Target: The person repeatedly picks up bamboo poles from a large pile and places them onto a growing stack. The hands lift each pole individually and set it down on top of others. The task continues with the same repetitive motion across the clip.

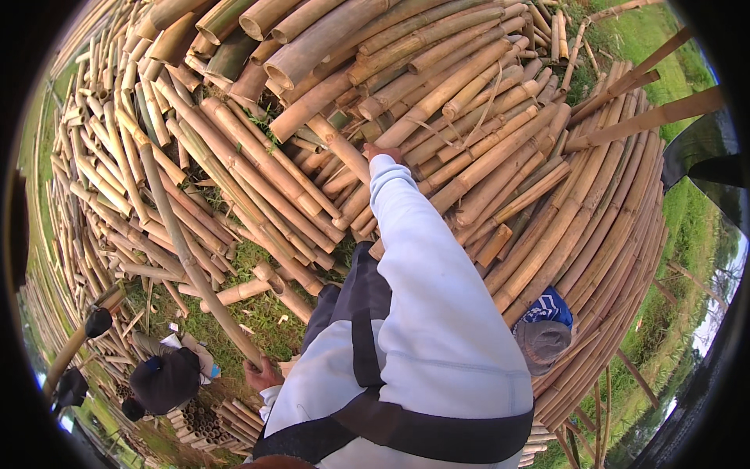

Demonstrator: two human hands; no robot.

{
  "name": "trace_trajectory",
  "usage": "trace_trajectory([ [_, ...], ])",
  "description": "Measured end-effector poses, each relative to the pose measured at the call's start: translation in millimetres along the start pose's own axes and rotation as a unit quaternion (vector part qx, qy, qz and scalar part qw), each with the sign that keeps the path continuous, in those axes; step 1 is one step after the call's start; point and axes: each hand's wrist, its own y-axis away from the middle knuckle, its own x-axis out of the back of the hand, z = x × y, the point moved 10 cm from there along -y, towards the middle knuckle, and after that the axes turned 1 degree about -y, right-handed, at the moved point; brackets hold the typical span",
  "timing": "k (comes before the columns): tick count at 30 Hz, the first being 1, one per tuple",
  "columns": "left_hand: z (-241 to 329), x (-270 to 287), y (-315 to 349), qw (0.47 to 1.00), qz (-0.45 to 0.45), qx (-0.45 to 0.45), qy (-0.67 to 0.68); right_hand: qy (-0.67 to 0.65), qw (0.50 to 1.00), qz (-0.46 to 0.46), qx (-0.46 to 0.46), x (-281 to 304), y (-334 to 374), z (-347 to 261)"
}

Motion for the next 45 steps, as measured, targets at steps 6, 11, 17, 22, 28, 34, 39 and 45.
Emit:
trace_trajectory([
  [6,136.3,-29.3,-5.2,0.989,-0.063,-0.129,-0.034,-0.449,0.887,-0.104,0.025,8.6,-5.2,-5.2],
  [11,243.6,-104.8,8.1,0.936,-0.208,-0.279,-0.057,-0.431,0.879,-0.146,0.142,53.5,44.6,-6.3],
  [17,340.8,-250.1,47.6,0.837,-0.433,-0.330,-0.064,-0.451,0.833,-0.308,0.086,16.7,135.8,54.0],
  [22,361.1,-369.4,63.0,0.795,-0.505,-0.309,-0.131,-0.435,0.784,-0.442,-0.006,10.0,189.6,109.1],
  [28,360.3,-400.3,76.8,0.800,-0.496,-0.292,-0.172,-0.476,0.770,-0.423,-0.047,19.8,176.8,133.6],
  [34,344.5,-369.7,69.6,0.813,-0.497,-0.259,-0.160,-0.501,0.760,-0.407,-0.075,21.5,177.2,130.3],
  [39,339.7,-352.5,63.1,0.810,-0.522,-0.233,-0.128,-0.520,0.757,-0.385,-0.092,17.2,178.5,124.3],
  [45,296.6,-386.0,26.8,0.805,-0.566,-0.154,-0.087,-0.545,0.749,-0.365,-0.091,6.8,179.2,108.1],
])
